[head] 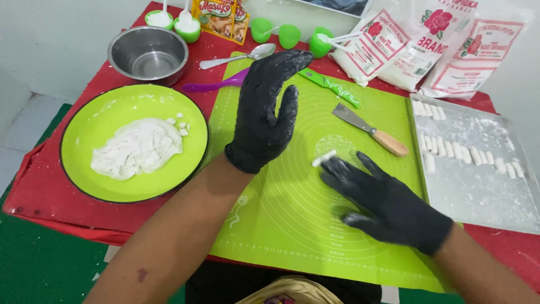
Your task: The person rolls a piece of dough into a long cylinder on a silicone mat and then uses a spatula to cut it into small, uniform segments.
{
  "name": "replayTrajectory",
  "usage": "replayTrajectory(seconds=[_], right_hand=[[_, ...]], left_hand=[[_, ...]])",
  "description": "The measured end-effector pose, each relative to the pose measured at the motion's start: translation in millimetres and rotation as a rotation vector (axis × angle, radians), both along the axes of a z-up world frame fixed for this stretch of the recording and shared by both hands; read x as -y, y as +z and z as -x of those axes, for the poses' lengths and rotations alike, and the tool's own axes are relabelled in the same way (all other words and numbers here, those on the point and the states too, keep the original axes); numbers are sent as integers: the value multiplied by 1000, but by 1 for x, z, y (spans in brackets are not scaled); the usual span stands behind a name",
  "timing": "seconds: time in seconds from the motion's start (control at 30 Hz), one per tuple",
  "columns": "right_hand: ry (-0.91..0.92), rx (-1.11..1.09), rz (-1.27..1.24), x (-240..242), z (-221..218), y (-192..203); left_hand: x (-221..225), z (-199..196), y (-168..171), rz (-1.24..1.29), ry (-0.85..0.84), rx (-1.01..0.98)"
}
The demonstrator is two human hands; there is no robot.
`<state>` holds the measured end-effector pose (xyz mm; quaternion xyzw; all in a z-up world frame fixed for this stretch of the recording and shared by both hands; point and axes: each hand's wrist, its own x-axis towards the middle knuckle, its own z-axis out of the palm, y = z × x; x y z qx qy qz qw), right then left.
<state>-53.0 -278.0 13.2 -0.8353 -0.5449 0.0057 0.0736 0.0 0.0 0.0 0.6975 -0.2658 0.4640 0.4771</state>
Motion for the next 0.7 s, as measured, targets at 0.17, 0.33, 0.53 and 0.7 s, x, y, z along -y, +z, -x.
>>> replayTrajectory(seconds=[0.17, 0.33, 0.53, 0.7], right_hand=[[-145, 103, -131, 43, 29, 0], [-229, 53, -272, 3, 30, 8], [-131, 24, -40, -55, -27, -25], [-97, 192, 6, -111, -121, -72]], left_hand=[[2, 2, 2, -6, -5, -28], [3, 4, 3, -7, -23, -22], [1, 0, 0, -8, 26, -7], [-1, 6, 8, 31, -4, -14]])
